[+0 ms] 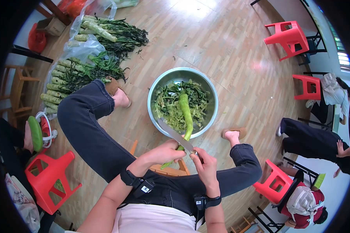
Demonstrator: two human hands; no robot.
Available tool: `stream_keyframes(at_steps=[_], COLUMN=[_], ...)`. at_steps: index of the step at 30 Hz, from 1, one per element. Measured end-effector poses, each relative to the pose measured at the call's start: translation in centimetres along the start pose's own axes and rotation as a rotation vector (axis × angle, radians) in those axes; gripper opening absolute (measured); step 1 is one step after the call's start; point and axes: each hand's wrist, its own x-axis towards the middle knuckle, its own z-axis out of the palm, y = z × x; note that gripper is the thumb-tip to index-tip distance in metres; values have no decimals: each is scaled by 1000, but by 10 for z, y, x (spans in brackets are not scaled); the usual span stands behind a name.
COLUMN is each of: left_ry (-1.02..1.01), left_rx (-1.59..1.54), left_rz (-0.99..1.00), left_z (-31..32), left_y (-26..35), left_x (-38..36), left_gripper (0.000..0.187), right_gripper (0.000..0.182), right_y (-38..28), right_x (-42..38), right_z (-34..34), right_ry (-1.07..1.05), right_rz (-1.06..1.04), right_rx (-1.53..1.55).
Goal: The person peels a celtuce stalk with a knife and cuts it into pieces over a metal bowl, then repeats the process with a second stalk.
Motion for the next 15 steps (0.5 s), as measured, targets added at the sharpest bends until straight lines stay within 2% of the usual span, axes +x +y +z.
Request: stream_keyframes(at_steps=[4, 7, 10, 15], left_ry=[-27, -7, -27, 5], left_rx=[-28, -85, -69, -11], left_rz=[-54, -1, -50, -20], left_z=[2, 8, 4, 4], left_y=[4, 4, -3, 1], left_x=[-5, -6, -3, -3], left_gripper=[34, 37, 37, 41], right_gripper=[21, 21, 21, 21], right_y=[4, 11, 9, -1], right_x=[6, 10, 7, -2], right_z=[2, 2, -4, -3], right_ry=[14, 18, -56, -49], right_rz=[37, 37, 45, 13], right_rx=[-8, -20, -30, 16])
